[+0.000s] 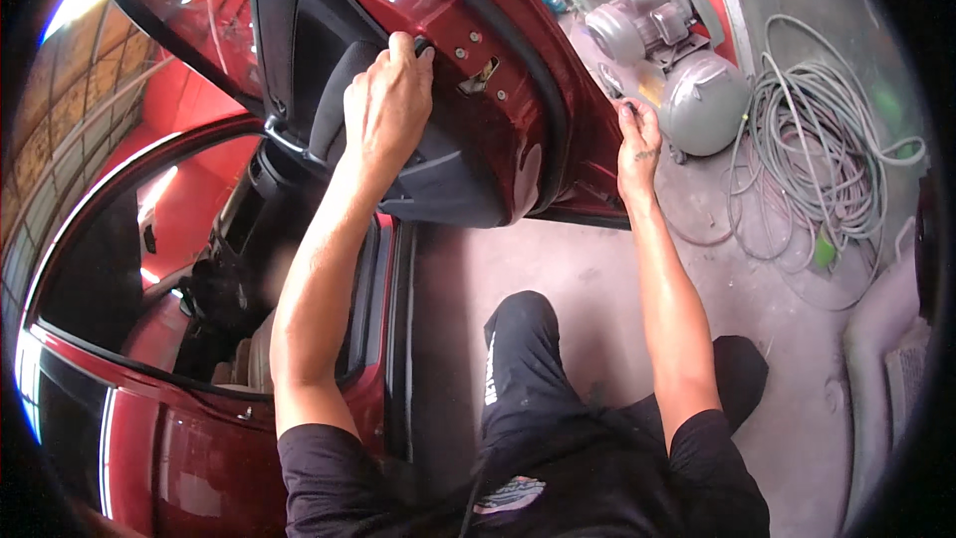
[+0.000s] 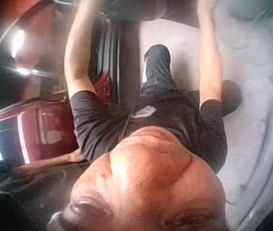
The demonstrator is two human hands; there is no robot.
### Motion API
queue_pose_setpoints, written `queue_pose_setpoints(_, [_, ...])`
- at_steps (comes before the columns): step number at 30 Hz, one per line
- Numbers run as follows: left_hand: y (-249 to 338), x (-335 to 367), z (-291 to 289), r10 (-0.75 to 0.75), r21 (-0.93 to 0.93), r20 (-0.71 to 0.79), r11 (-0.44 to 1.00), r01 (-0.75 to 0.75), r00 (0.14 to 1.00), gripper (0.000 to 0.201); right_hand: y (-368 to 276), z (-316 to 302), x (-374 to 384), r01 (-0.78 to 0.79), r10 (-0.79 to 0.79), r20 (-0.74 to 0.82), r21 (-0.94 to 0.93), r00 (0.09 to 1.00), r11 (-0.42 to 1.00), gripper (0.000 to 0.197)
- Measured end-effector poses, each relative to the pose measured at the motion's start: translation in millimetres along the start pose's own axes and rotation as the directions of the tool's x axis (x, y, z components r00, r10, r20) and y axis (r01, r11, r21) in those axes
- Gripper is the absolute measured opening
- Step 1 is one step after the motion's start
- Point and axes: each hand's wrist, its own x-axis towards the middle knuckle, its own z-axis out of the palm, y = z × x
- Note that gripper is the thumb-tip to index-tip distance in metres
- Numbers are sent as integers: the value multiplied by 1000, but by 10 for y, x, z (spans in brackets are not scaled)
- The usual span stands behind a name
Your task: The person installs plastic clips into the door frame of a red car, then moves to the trunk to install a rubber seal and additional clips. The person uses their hands to press the parts into place.
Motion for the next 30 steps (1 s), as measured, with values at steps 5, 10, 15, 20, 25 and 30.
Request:
queue_pose_setpoints(5, [-148, 107, 47, 164, 22, -53, 986, -163, 985, 35, 9, 10, 46, -42, 43, -14, 80, 999, 996, 25])
queue_pose_setpoints(10, [-79, 113, 42, -270, -776, 461, 339, 532, 845, 40, 11, -7, 43, -31, 32, -21, 47, 999, 998, 26])
queue_pose_setpoints(15, [-128, 31, 87, -176, -401, 47, 898, 180, 983, 36, -3, 33, 10, -51, 51, 1, 106, 999, 993, 24])
queue_pose_setpoints(20, [-120, 82, 0, 208, 86, -70, 976, -202, 976, 28, -41, 31, 13, -15, 17, -27, 68, 999, 998, 27])
queue_pose_setpoints(25, [-126, 103, 66, 64, 24, -15, 998, -63, 998, 38, -13, -6, 10, -13, 13, -28, 4, 1000, 1000, 26])
queue_pose_setpoints(30, [-21, 142, 14, -362, -704, 446, 423, 571, 819, 42, -8, 42, 18, 4, -4, -38, -1, 999, 1000, 24])
